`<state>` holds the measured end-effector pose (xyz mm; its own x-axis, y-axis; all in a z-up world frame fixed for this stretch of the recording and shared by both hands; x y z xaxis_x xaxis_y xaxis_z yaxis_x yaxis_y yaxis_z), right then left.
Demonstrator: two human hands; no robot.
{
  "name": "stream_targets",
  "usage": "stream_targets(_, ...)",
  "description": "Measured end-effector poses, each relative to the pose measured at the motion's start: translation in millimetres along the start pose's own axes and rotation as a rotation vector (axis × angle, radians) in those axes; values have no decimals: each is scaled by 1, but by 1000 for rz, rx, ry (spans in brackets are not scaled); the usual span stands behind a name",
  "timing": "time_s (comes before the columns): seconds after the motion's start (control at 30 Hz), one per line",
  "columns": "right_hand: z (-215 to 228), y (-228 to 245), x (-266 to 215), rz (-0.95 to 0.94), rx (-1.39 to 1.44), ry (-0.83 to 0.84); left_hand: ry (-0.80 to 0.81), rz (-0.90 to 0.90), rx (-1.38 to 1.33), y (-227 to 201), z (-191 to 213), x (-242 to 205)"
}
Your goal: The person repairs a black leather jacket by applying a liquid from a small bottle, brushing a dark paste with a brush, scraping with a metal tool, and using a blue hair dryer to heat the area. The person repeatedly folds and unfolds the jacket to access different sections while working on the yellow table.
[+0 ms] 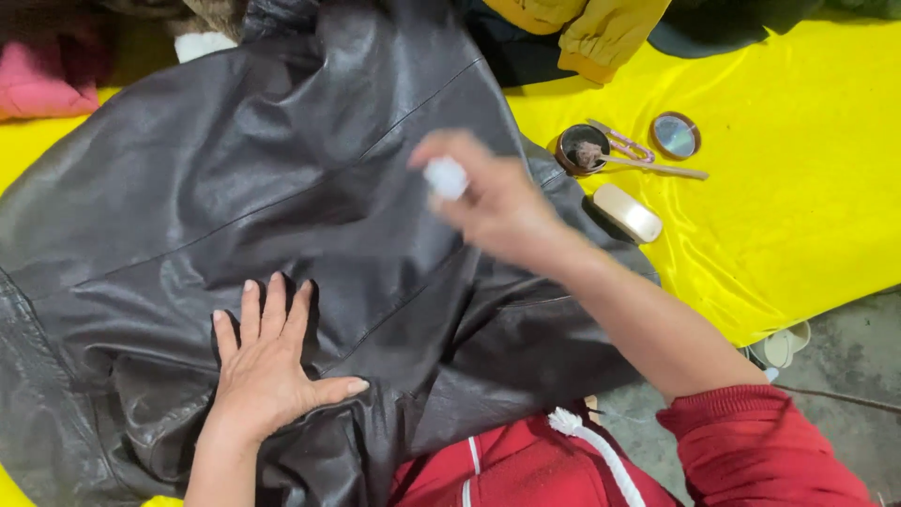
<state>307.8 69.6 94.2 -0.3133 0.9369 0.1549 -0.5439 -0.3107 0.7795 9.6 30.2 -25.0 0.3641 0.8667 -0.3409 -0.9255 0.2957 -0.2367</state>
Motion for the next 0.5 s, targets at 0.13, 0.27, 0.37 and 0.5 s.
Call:
stream_targets(0.13, 26, 23, -6, 165, 201, -262, -34, -14, -11, 3, -2, 0)
stream_targets(0.27, -29, -53, 1, -171, -593, 356, -11, 10, 30, 1, 0, 2)
stream_targets(0.37, 14, 6, 4, -87, -115, -10, 2, 43, 5, -6, 9, -3)
stream_targets(0.5, -17, 21, 11, 78, 39, -126, -97, 74, -64, -5, 11, 1)
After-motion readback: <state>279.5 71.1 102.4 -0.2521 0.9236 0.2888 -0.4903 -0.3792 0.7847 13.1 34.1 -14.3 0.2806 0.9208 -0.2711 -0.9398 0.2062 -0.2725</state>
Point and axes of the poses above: each hand's wrist, its own x-axis towards the middle knuckle, its own z-axis out of the back of the hand, y = z × x, the point moved 3 cm from there along x, towards the middle knuckle
